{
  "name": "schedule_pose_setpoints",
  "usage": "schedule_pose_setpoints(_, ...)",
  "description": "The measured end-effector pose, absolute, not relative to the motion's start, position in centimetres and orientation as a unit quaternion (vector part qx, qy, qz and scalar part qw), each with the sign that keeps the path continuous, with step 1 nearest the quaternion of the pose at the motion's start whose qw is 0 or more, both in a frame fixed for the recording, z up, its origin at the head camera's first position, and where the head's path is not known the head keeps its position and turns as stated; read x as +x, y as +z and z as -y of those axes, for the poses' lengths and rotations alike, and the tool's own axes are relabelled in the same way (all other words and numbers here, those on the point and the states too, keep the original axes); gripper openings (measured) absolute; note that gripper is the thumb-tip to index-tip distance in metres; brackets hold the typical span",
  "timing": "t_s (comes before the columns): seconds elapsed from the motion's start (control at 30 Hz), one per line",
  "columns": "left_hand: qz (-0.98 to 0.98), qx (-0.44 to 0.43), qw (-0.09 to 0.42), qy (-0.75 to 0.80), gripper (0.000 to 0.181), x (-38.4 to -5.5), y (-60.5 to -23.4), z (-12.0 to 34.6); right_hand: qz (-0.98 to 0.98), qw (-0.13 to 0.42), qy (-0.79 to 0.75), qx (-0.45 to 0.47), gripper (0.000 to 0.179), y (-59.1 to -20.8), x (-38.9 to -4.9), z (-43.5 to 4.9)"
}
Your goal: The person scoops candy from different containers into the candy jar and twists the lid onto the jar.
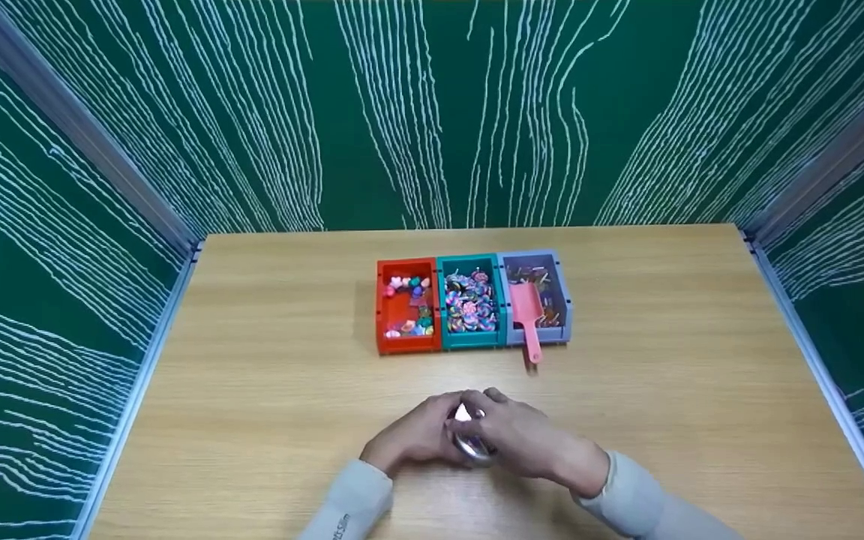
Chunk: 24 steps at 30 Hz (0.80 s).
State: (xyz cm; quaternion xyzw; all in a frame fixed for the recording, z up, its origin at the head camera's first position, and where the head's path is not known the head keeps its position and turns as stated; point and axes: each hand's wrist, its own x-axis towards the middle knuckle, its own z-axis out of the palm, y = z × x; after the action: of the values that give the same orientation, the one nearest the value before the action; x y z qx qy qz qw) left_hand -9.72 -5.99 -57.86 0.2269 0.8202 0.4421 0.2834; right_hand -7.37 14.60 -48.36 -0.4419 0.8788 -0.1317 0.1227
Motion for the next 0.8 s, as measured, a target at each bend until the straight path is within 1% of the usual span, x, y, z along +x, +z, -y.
schedule_pose_setpoints(0.2, -0.82, 0.243, 0.268, 0.443, 0.071, -9.72, -57.84, 5.92, -0.881, 0.091, -0.133, -0.446, 0.062, -48.25, -7.18, -14.44)
schedule_pose_setpoints(0.43, -0.822, 0.246, 0.264, 0.441, 0.069, -9.7, -57.88, 5.94, -0.887, 0.086, -0.128, -0.436, 0.058, -48.35, -6.91, -14.2)
schedule_pose_setpoints(0.57, -0.821, 0.247, 0.261, 0.443, 0.066, -9.7, -57.93, 5.96, -0.89, 0.071, -0.121, -0.435, 0.057, -48.46, -6.76, -14.11)
schedule_pose_setpoints(0.8, -0.823, 0.241, 0.27, 0.438, 0.075, -9.68, -57.87, 5.96, -0.897, 0.1, -0.112, -0.415, 0.057, -48.37, -6.71, -13.98)
